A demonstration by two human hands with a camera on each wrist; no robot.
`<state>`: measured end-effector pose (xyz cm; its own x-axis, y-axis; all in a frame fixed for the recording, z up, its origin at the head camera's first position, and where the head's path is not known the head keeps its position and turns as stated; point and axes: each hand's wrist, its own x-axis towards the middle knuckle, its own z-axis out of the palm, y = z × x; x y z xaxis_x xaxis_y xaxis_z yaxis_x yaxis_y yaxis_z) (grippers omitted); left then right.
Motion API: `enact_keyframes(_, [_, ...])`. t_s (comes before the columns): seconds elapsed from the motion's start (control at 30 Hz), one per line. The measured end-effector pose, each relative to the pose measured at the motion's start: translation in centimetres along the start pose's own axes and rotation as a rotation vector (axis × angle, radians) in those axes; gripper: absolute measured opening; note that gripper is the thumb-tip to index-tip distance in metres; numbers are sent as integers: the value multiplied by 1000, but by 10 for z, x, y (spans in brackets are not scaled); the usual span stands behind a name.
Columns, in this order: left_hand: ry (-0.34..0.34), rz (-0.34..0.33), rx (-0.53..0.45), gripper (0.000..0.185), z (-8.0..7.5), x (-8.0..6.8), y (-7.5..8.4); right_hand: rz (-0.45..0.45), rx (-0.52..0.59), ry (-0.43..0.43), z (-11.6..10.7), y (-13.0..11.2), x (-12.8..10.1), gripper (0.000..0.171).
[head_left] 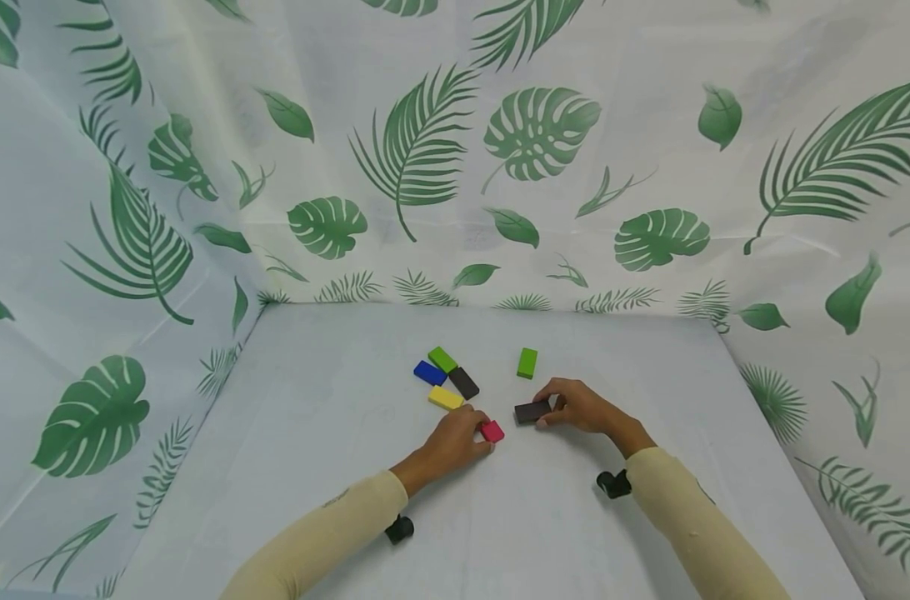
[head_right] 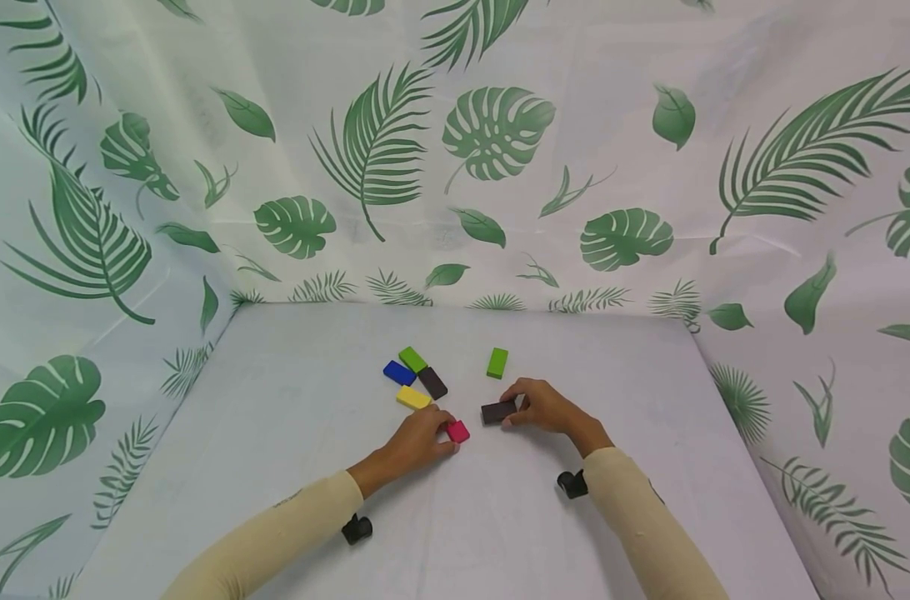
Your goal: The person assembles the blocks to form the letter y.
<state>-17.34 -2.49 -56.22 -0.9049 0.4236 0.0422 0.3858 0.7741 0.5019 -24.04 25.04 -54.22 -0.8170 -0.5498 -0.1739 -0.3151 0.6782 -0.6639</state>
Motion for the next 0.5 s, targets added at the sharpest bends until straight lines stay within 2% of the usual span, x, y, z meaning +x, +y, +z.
enact_keyframes(0.5, [-16, -22, -6, 37, 0, 0, 0, -72, 25, -57, -1, 4, 4, 39])
